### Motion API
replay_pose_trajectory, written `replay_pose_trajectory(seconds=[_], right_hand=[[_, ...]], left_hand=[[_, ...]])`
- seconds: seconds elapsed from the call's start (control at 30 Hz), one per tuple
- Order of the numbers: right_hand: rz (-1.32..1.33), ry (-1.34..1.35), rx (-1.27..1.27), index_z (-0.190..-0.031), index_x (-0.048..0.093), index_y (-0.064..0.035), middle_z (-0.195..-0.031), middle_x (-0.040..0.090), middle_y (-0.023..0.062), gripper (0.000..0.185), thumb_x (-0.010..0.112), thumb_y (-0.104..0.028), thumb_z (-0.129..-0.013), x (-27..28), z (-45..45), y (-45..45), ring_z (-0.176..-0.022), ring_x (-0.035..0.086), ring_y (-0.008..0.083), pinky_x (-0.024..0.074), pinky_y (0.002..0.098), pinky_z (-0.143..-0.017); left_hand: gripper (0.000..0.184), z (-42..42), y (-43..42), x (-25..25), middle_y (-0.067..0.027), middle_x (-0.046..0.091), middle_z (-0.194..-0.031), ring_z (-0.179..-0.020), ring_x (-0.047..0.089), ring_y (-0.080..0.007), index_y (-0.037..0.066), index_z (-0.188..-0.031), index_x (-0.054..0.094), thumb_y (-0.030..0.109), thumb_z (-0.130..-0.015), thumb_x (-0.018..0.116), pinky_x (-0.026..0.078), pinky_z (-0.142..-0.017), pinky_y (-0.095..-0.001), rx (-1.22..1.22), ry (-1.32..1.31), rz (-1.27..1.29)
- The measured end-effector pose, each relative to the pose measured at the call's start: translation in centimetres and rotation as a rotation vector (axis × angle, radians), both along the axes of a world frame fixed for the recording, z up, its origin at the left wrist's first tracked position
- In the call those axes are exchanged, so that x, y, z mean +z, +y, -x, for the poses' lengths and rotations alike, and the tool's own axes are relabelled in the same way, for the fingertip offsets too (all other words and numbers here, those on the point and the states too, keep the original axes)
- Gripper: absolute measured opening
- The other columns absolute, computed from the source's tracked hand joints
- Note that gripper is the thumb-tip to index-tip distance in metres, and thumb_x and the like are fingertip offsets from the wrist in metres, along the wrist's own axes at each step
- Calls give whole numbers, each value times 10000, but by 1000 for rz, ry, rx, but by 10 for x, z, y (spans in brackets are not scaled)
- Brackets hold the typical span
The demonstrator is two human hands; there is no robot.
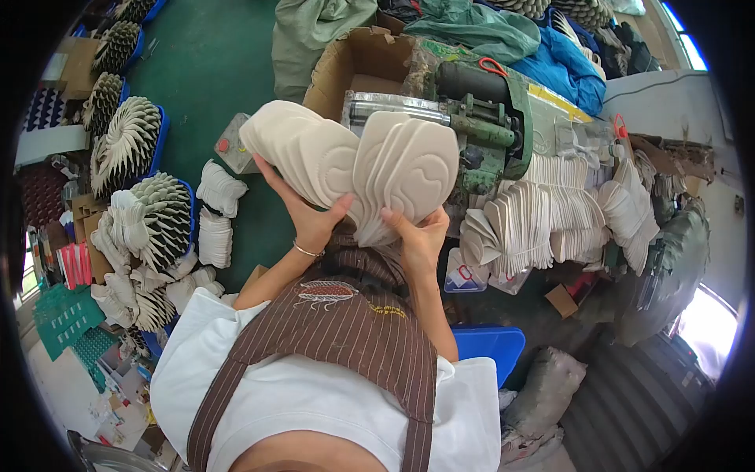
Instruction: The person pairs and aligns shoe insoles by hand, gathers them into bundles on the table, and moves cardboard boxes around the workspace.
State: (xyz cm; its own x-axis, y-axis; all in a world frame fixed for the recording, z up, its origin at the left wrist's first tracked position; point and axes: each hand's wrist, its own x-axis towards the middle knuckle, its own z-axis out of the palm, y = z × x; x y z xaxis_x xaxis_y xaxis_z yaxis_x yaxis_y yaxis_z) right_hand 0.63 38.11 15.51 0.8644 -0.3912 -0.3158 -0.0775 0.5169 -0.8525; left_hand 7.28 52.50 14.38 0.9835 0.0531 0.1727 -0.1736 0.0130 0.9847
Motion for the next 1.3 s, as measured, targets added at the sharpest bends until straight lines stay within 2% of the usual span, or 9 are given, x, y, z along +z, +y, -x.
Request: replay_pose_trajectory(seconds=[0.23,0.53,0.67,0.73,1.0,1.13,1.2,1.23,1.3], right_hand=[[-19,-101,-226,-1073,575,34,-1031,631,85,357,718,-31,-752,-31,9,-6,-946,586,163,429,295,-885],[424,111,-75,-1059,583,36,-980,628,56,250,621,-55,-830,-135,6,-7,-907,551,122,418,253,-822],[353,55,-136,-1090,565,38,-995,625,64,289,627,-56,-823,-102,-43,-13,-925,544,120,417,261,-829],[543,43,-186,-1114,552,36,-1011,622,69,300,613,-55,-834,-77,-34,-6,-940,538,124,414,267,-838],[560,106,-39,-1101,542,24,-965,618,85,281,595,-60,-837,-123,-28,5,-870,515,112,415,265,-785],[381,-80,-124,-1085,534,34,-971,618,93,244,569,-57,-861,-89,-48,2,-862,521,97,423,240,-752],[750,23,-178,-1115,530,28,-1009,615,102,246,535,-51,-883,-89,-21,8,-867,551,107,443,243,-722],[750,21,-172,-1115,530,28,-1009,615,102,246,535,-51,-883,-88,-15,14,-867,551,107,443,243,-722],[360,66,-146,-1157,520,27,-1031,608,69,264,517,-46,-904,-90,-3,30,-935,565,141,439,261,-785]], left_hand=[[1177,-28,39,-18,-209,48,-1453,-1339,123,-300,4,-1409,-105,220,-632,752,115,-1093,-391,238,-79,-279],[1032,-51,80,-24,-171,94,-1456,-1329,161,-257,2,-1421,-42,196,-707,677,128,-1091,-364,268,11,-99],[1036,-51,78,-23,-168,65,-1463,-1340,135,-257,7,-1423,-40,208,-704,678,118,-1093,-368,223,64,-79],[997,-52,82,-30,-158,127,-1447,-1320,183,-252,12,-1428,-7,226,-716,658,134,-1088,-368,215,30,-117],[984,-54,73,-31,-176,139,-1449,-1319,192,-261,-1,-1426,17,222,-705,648,129,-1083,-359,117,116,15],[987,-52,68,-24,-171,146,-1445,-1314,203,-258,1,-1427,19,223,-703,651,141,-1081,-355,76,88,-15],[1001,-53,68,-27,-168,148,-1443,-1316,200,-252,3,-1428,19,225,-692,661,152,-1079,-352,37,69,3],[1001,-53,69,-28,-168,148,-1443,-1316,200,-252,3,-1428,19,225,-692,661,152,-1079,-352,44,69,4],[1017,-50,70,-31,-168,149,-1442,-1318,198,-253,4,-1428,22,230,-679,672,157,-1078,-352,44,117,24]])
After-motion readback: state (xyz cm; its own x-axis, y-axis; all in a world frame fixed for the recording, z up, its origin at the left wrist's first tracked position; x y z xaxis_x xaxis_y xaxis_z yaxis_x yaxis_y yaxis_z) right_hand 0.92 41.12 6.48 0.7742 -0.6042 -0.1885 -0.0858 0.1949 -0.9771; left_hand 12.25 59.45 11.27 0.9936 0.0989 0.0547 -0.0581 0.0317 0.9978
